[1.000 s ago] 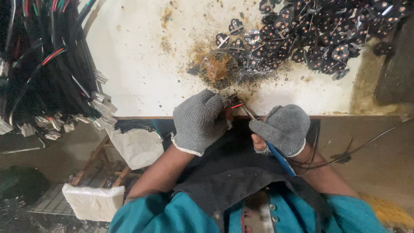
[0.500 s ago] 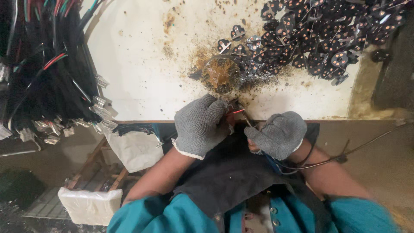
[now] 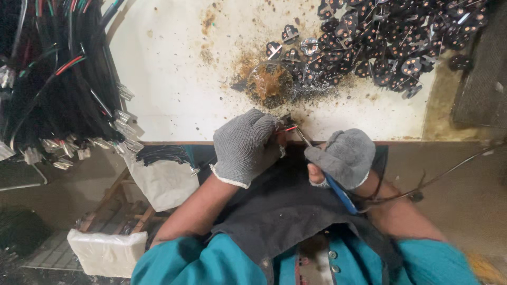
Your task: The person solders colored wires to electrical plug components at a workbench. They hold a wire in one hand and a soldering iron in the other, touch the iron to the wire ends and plug terminals, and place finished plugs onto a growing pile of completed parts on the table.
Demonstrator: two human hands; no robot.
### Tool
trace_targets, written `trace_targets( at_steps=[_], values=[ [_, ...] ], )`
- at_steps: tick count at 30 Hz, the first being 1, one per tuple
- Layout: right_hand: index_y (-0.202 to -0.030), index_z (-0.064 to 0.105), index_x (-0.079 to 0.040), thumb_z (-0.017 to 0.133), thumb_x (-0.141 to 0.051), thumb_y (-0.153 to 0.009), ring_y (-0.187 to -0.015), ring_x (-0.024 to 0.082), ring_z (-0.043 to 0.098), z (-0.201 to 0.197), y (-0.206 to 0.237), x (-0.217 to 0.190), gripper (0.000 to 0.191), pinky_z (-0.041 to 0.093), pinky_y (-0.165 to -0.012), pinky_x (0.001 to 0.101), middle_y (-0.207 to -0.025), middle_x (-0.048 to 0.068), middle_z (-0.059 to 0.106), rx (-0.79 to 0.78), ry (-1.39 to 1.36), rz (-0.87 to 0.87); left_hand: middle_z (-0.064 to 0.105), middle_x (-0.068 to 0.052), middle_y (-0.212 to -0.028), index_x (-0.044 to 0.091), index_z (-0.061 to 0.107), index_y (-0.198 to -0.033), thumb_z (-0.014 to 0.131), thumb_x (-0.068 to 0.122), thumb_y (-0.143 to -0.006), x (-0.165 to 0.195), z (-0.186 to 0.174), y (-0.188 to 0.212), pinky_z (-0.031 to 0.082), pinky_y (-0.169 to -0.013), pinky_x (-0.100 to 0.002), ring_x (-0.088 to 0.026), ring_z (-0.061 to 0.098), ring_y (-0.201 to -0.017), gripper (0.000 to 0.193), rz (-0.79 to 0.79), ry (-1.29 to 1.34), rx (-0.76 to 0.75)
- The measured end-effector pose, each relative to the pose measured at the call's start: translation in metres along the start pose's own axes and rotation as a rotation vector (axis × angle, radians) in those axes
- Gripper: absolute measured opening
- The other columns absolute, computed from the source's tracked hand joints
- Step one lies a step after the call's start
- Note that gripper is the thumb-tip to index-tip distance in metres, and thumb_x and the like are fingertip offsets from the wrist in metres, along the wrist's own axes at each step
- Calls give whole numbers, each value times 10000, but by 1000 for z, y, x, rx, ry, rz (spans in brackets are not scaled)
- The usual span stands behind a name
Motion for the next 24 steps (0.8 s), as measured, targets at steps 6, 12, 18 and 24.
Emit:
trace_targets(
  at_steps=[6,12,18,24],
  values=[
    [-1055,749,-177,728,-337,-792,-752,286,652,-9,-1,-3,308,522,-787,510,-775,24,668,118,196,19,602,-69,-799,181,690,-886,784,227,-762,0,1,-2,486,-584,-445,-319,639,-697,162,12,-21,-5],
    [-936,758,-205,617,-399,-755,-753,316,651,-1,-13,-1,300,506,-749,521,-758,35,671,53,316,100,598,-67,-798,186,690,-898,782,223,-763,-6,2,-5,484,-581,-452,-318,637,-694,168,-6,2,-25],
    [-647,696,-197,514,-346,-978,-602,150,640,38,-6,23,406,505,-603,338,-666,-64,708,-741,-175,443,592,-68,-769,191,682,-860,826,276,-704,-14,10,-7,465,-541,-466,-320,632,-661,229,-28,-33,-100],
    [-620,729,-128,518,-438,-979,-570,144,699,44,12,31,519,548,-597,323,-592,-23,740,-721,-506,1041,591,-51,-779,203,687,-899,811,220,-710,-8,4,-7,491,-589,-445,-301,640,-690,227,-7,11,-14]
  ],
)
Point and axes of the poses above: each hand's wrist, its own y-axis away from the middle knuckle, its own z-axis out of the palm, x = y × z, the point moved 6 cm from there along -y, towards the middle knuckle
